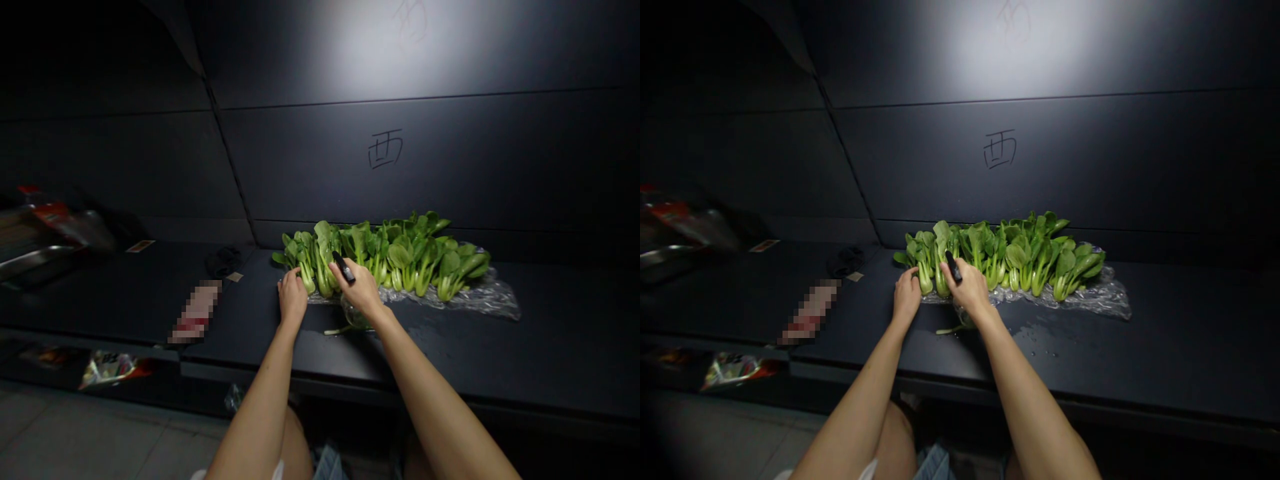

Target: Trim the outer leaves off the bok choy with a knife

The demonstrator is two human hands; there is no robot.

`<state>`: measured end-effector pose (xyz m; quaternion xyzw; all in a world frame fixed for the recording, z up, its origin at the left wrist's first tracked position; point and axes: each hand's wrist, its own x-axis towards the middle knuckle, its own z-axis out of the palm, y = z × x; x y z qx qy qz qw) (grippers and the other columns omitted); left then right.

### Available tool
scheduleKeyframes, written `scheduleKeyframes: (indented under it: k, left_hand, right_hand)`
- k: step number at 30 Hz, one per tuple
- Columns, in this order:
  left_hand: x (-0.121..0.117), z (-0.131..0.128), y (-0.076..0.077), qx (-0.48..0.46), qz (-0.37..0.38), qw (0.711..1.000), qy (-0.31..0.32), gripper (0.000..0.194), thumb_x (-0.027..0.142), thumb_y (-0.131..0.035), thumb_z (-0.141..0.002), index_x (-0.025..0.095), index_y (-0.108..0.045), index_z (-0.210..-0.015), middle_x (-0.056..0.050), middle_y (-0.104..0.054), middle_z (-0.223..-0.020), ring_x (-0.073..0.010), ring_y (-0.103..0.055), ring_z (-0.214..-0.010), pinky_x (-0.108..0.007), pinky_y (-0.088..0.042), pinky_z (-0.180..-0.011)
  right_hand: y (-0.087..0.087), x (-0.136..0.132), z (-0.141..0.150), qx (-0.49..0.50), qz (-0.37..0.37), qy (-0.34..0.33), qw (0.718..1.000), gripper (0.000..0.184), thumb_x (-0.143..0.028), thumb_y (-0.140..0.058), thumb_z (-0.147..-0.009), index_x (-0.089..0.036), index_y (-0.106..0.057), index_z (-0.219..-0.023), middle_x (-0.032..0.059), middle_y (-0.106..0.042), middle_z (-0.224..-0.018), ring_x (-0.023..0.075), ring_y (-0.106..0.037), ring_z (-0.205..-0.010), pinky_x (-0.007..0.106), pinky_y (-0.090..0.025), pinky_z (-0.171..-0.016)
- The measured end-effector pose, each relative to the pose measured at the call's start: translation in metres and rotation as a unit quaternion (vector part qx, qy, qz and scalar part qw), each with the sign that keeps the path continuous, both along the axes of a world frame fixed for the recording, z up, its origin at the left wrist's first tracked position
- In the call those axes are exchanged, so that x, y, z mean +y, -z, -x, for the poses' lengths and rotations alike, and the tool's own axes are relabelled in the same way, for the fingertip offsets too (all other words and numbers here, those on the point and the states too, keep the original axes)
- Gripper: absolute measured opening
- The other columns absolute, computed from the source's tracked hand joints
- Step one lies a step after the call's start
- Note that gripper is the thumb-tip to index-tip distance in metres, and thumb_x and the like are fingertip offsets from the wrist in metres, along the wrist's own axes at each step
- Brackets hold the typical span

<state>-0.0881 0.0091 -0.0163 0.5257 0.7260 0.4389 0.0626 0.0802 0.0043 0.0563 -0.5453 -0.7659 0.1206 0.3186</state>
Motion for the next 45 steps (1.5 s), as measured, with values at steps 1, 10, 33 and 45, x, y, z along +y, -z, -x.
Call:
scheduleKeyframes:
  k: [1, 10, 33, 45]
  left_hand:
    - [0.0, 0.0, 0.0, 0.0, 0.0, 1.0, 0.001, 0.041, 0.015, -0.034, -0.09, 0.017, -0.063, -0.118, -0.012, -0.066, -0.127, -0.0247, -0.055, -0.126, -0.046, -0.036, -0.113]
    - [-0.001, -0.002, 0.0, 0.004, -0.007, 1.0, 0.013, 0.041, 0.015, -0.034, -0.089, 0.016, -0.062, -0.119, -0.013, -0.065, -0.129, -0.0249, -0.054, -0.127, -0.048, -0.035, -0.114]
    - [-0.009, -0.016, -0.009, 0.036, 0.048, 0.998, -0.012, 0.04, 0.022, -0.042, -0.092, 0.023, -0.057, -0.129, -0.013, -0.059, -0.137, -0.0294, -0.051, -0.13, -0.073, -0.008, -0.112]
    - [-0.005, -0.019, 0.002, 0.033, 0.055, 0.998, 0.022, 0.053, 0.03, -0.05, -0.088, 0.02, -0.047, -0.14, -0.017, -0.047, -0.145, -0.0315, -0.044, -0.137, -0.058, -0.028, -0.115]
  right_hand:
    - [0.0, 0.0, -0.001, 0.002, -0.003, 0.002, 1.0, 0.038, -0.051, -0.041, -0.098, -0.021, -0.064, -0.092, 0.0065, -0.072, -0.084, 0.0215, -0.066, -0.081, 0.026, -0.035, -0.063]
    - [0.004, 0.004, -0.009, 0.055, -0.03, 0.02, 0.998, 0.04, -0.051, -0.039, -0.097, -0.021, -0.061, -0.083, 0.0055, -0.069, -0.077, 0.0198, -0.064, -0.072, 0.026, -0.035, -0.063]
    - [0.008, 0.007, -0.027, 0.07, -0.046, 0.064, 0.994, 0.045, -0.055, -0.037, -0.096, -0.02, -0.062, -0.081, 0.005, -0.066, -0.072, 0.0188, -0.061, -0.067, 0.026, -0.034, -0.061]
    - [0.009, 0.008, -0.03, 0.08, -0.038, 0.064, 0.994, 0.045, -0.054, -0.038, -0.096, -0.02, -0.064, -0.083, 0.0054, -0.068, -0.073, 0.0188, -0.062, -0.068, 0.025, -0.036, -0.062]
